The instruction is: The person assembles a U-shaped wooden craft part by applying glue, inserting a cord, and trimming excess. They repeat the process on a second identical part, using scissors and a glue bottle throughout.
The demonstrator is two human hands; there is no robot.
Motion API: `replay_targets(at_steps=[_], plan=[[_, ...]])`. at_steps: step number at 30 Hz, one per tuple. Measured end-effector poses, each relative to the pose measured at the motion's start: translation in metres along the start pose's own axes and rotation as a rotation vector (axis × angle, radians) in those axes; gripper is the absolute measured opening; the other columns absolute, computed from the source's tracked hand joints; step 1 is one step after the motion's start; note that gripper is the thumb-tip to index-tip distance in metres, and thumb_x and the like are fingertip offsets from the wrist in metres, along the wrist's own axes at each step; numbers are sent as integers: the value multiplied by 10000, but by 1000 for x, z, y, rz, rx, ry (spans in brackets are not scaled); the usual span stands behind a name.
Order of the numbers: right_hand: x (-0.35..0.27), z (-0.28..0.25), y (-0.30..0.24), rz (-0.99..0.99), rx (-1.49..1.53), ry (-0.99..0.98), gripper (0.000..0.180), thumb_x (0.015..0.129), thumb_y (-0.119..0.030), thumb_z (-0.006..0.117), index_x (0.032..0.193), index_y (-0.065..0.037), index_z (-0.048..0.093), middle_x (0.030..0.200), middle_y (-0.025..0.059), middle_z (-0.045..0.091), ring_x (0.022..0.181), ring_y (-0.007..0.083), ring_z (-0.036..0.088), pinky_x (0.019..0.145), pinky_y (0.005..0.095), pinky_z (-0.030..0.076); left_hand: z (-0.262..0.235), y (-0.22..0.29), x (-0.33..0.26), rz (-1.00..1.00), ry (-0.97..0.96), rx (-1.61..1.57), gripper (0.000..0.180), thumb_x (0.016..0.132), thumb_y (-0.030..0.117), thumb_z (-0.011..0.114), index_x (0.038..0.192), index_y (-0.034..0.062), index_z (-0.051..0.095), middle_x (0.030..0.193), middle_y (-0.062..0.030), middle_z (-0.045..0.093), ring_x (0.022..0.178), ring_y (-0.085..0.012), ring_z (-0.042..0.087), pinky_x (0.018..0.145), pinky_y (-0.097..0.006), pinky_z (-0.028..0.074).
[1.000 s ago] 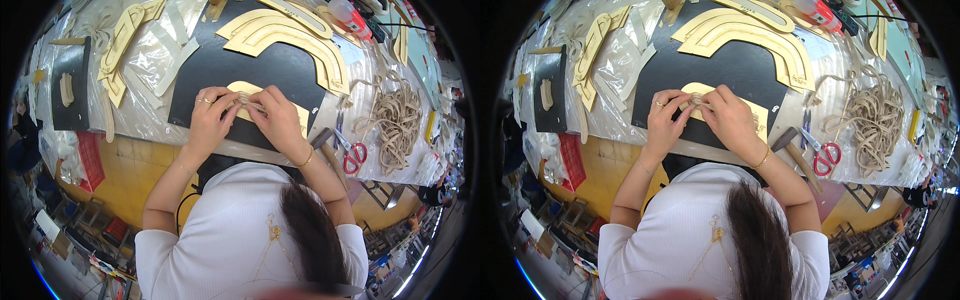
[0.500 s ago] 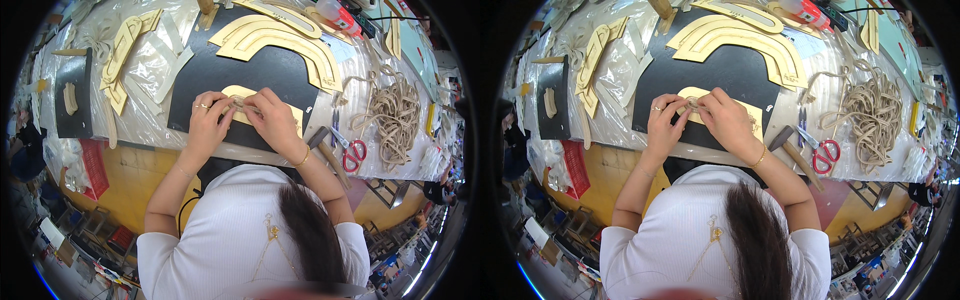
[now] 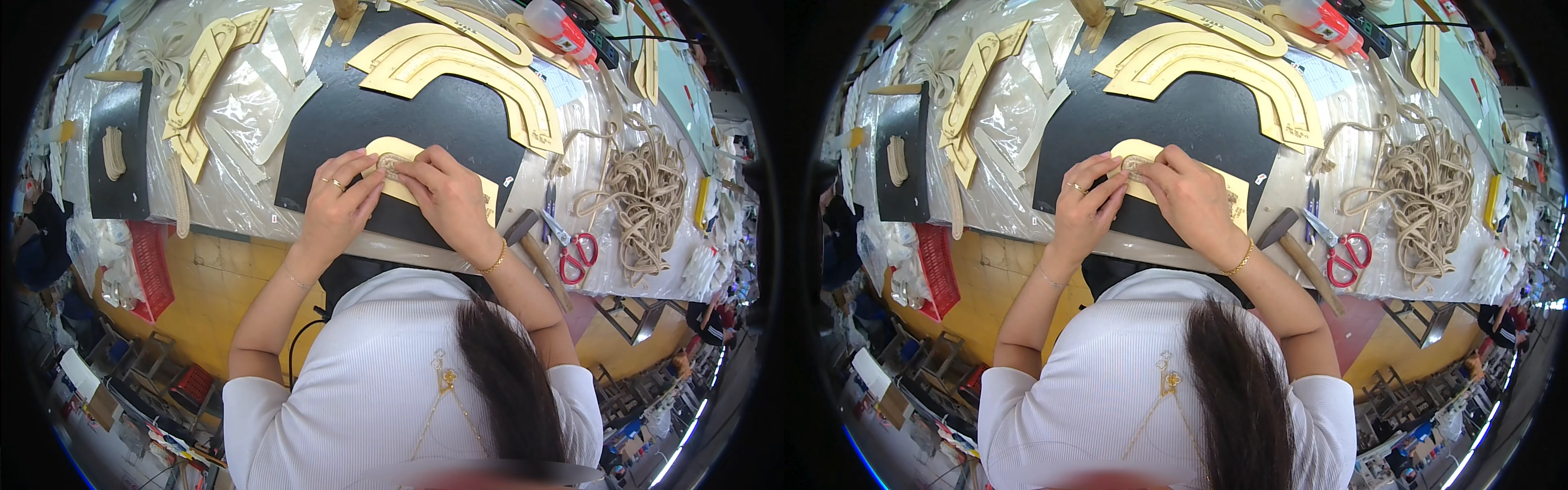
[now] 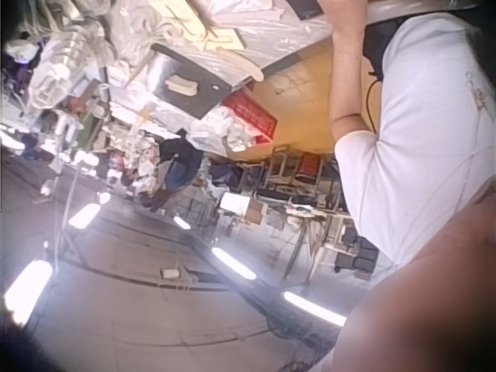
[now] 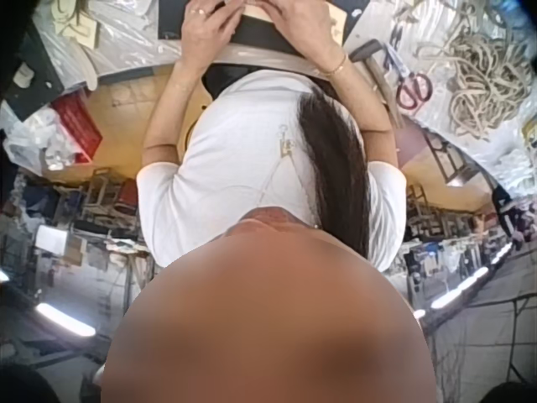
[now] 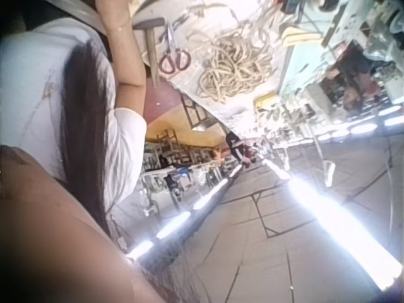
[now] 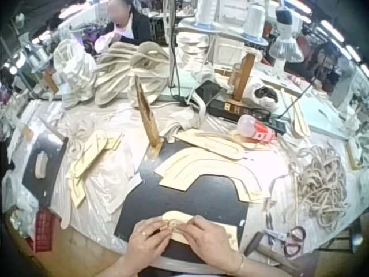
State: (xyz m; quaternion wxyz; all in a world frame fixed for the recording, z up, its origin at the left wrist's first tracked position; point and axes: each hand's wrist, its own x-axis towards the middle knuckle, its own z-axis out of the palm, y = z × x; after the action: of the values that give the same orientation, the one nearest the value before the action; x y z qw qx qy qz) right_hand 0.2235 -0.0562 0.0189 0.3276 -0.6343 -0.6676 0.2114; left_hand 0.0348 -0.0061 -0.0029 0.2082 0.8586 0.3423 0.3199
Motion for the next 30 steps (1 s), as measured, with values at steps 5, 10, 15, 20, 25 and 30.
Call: replay_targets(at_steps=[5,10,15,20,25,30], plan=[[10,-24,-1,86,58,109,170,874,-69,730,1044,-57,736,915,85,633,700,194,643,638,310,521,-2,1,5,-58,-28,-53,360,774,36,780,1120,43,683,1111,-89,650,1091,-289,625,941,-422,485],[10,-60,2,253,132,169,163,901,-100,704,1058,-58,719,931,114,635,764,274,663,669,359,538,-6,5,13,-94,-98,-45,427,783,63,781,1193,53,659,1142,-105,614,1075,-309,580,930,-424,464],[1,-54,0,130,106,39,229,889,-114,720,1107,-49,697,930,123,616,785,297,660,685,367,537,-6,12,17,-137,-125,23,457,781,110,796,1214,64,660,1099,-103,595,1015,-304,569,886,-410,450],[-5,-44,1,193,127,-39,391,848,-136,762,1219,-66,657,1032,111,583,863,271,645,744,345,531,-4,19,23,-202,-233,68,460,768,99,801,1201,40,657,1048,-111,572,998,-301,568,856,-406,449],[-8,-18,2,154,24,-59,438,771,-131,796,1179,-62,653,1049,109,557,950,308,608,809,397,518,-5,28,37,-334,-275,35,368,746,43,798,1069,12,625,1031,-142,574,977,-345,576,841,-433,458],[-15,-5,5,75,-11,62,379,736,-137,809,1083,-88,665,1048,84,566,968,283,589,817,387,498,-6,28,47,-542,-372,-115,342,755,11,790,1017,13,571,913,-141,621,885,-318,622,780,-394,499]])
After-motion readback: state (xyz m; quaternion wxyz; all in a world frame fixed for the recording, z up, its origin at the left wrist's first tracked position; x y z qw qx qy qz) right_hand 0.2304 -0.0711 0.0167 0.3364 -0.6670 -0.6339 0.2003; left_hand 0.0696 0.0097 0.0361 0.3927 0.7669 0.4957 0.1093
